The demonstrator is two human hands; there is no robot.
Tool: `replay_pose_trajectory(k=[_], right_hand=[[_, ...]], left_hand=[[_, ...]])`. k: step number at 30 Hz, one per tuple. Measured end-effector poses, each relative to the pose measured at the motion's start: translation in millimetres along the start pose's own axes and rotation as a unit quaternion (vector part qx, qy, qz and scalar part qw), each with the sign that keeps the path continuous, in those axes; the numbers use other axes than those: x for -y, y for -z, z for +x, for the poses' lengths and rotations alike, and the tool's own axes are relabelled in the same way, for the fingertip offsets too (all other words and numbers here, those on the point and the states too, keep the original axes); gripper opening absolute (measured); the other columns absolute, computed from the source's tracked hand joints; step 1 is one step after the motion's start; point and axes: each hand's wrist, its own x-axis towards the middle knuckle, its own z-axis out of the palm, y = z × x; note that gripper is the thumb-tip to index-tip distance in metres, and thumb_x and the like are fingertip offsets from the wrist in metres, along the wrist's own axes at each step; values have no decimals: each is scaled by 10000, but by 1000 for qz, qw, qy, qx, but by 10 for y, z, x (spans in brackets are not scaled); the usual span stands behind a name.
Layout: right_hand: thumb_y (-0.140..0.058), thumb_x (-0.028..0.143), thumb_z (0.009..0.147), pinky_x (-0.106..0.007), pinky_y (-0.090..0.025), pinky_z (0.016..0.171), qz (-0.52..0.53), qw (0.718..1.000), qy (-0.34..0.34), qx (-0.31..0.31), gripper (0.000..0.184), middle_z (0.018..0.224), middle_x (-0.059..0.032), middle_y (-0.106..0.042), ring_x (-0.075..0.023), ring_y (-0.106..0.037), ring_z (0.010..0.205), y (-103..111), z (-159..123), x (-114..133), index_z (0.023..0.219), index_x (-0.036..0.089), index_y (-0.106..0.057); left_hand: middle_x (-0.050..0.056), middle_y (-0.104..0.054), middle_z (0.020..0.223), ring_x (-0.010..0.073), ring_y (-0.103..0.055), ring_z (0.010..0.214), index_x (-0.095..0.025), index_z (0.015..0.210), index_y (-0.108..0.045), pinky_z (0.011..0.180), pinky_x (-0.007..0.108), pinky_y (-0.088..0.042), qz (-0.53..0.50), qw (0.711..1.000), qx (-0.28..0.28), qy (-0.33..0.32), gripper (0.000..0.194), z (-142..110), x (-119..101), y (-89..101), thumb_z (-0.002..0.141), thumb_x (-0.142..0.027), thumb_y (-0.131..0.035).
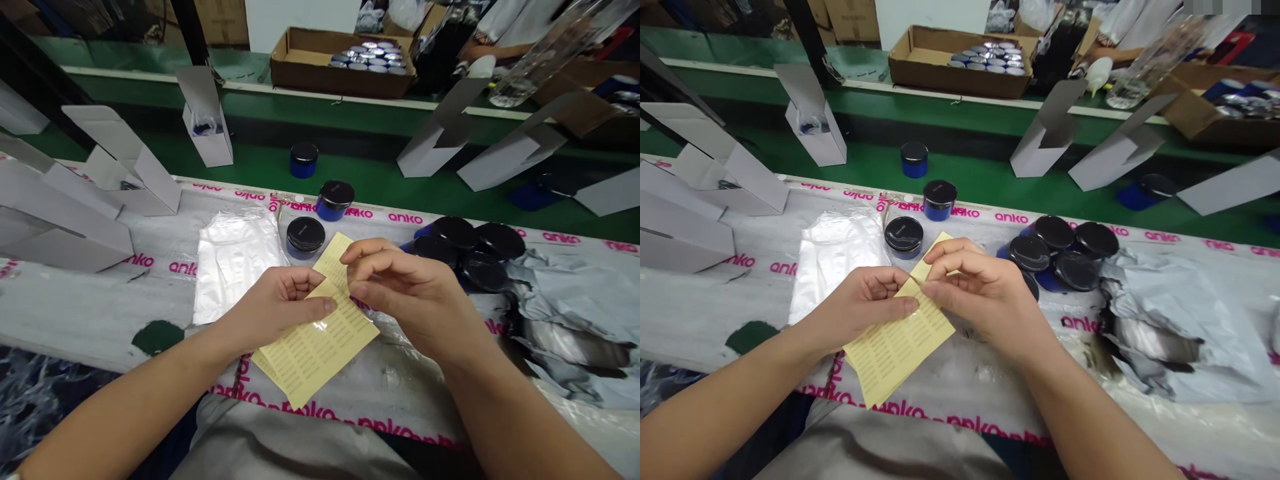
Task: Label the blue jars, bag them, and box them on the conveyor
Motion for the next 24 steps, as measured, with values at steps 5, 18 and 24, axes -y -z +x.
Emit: replay_pose_trajectory(k=[5, 18, 24], right_hand=[[-796, 311, 866, -265, -514, 660, 92, 992, -75, -37, 152, 906, -27, -647, -145, -594, 783, 46, 10, 21, 760, 228, -724], [-788, 401, 822, -265, -427, 624, 105, 982, -79, -134, 243, 852, -4, -613, -129, -501, 692, 283, 34, 193, 694, 226, -679], [-768, 392, 808, -297, -454, 710, 81, 986, -62, -131, 231, 902, -20, -628, -167, -553, 791, 261, 54, 178, 677, 229, -671]], left_hand=[[44, -755, 882, 199, -714, 797, -203, 990, -722, 711, 324, -575, 269, 956, -38, -112, 119, 75, 196, -17, 929, -292, -671], [83, -679, 1140, 258, -658, 1012, -229, 1097, -676, 845, 401, -557, 483, 772, -303, -280, 346, 719, -941, 571, 792, -323, -812], [140, -718, 1124, 367, -658, 1156, -149, 1069, -672, 1030, 516, -501, 343, 858, -334, -187, 612, 1870, -1088, 941, 529, -222, -951]])
